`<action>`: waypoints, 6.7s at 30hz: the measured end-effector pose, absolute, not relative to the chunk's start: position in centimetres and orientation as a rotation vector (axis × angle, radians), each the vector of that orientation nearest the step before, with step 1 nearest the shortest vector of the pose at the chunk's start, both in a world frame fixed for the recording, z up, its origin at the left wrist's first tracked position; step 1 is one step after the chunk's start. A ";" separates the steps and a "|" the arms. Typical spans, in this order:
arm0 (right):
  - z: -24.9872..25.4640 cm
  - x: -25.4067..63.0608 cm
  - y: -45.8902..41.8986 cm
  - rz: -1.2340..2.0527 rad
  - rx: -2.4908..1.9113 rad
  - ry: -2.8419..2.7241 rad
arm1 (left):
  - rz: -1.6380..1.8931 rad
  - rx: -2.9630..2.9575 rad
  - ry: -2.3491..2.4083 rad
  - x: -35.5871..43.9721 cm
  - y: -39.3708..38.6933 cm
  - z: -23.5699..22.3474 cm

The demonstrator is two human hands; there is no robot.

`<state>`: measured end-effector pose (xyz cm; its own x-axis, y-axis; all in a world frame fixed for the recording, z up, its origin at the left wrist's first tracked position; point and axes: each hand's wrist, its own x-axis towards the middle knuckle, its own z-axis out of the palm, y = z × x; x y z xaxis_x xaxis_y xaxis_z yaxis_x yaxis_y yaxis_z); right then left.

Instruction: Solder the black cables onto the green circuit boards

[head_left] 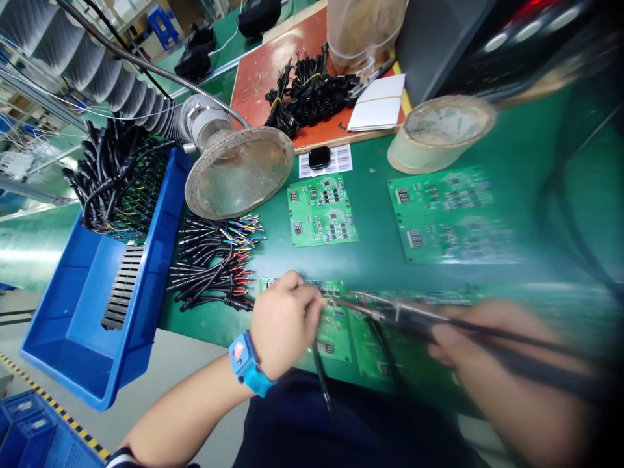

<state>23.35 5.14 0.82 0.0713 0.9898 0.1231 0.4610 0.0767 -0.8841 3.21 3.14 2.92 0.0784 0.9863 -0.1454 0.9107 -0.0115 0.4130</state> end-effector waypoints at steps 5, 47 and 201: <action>0.4 23.2 5.2 0.854 -1.494 -1.531 | 0.264 1.957 1.919 3.3 3.0 2.7; 0.9 23.5 5.2 0.819 -1.525 -1.525 | 0.085 1.960 1.872 3.4 4.0 3.3; -0.7 24.5 4.5 1.054 -1.511 -1.030 | -0.037 2.494 2.000 5.7 1.0 1.4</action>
